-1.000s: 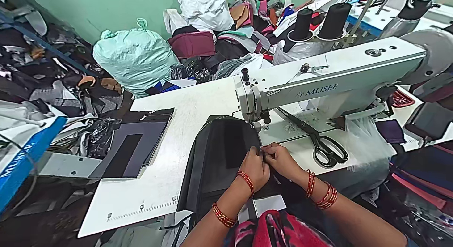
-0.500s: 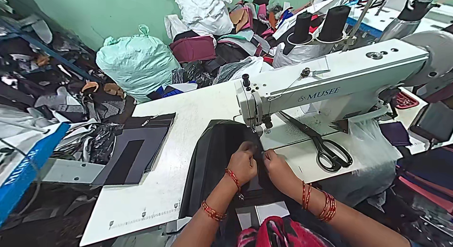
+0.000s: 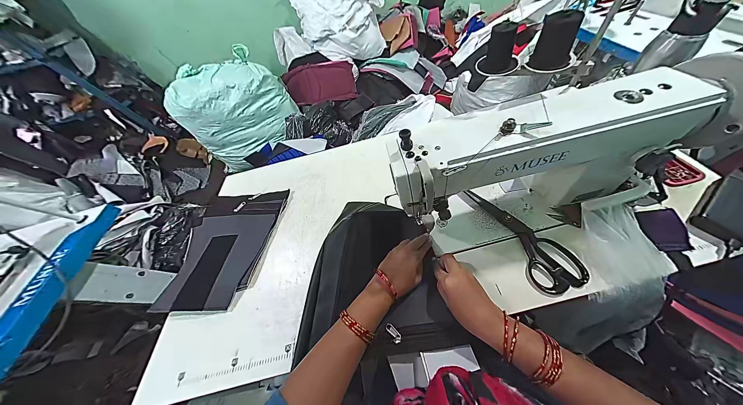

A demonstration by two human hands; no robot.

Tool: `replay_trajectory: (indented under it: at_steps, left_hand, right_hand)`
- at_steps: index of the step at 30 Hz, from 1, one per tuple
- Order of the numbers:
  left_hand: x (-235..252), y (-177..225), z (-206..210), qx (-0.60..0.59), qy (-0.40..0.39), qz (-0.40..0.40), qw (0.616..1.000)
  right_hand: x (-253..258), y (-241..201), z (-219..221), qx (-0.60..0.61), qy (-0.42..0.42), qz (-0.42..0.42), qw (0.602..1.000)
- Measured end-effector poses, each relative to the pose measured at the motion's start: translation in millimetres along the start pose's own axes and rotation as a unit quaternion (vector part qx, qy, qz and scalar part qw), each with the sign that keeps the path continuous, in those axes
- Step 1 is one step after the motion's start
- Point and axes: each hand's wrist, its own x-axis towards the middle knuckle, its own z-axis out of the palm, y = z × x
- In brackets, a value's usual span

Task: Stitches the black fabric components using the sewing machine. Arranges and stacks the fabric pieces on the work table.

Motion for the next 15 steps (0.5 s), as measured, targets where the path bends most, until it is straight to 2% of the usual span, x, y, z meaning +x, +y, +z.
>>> replay_trajectory:
  at_steps: [2, 5, 9, 15]
  left_hand:
    - [-6.4, -7.9, 11.9, 0.004, 0.096, 0.055, 0.994]
    - [-11.4, -16.3, 20.9, 0.031, 0.153, 0.08, 0.984]
    - [-10.8, -17.7, 21.9, 0.037, 0.156, 0.077, 0.984]
    - [-1.8, -24.9, 13.4, 0.012, 0.139, 0.069, 0.988]
  right_hand:
    - [-0.2, 0.8, 0.8, -0.012, 0.008, -0.006, 1.0]
    - [-0.9, 2.0, 4.2, -0.021, 0.02, -0.012, 1.0]
    - [0.1, 1.6, 4.1, -0.026, 0.038, -0.016, 0.999]
    - [16.1, 4.1, 2.7, -0.024, 0.001, -0.001, 1.0]
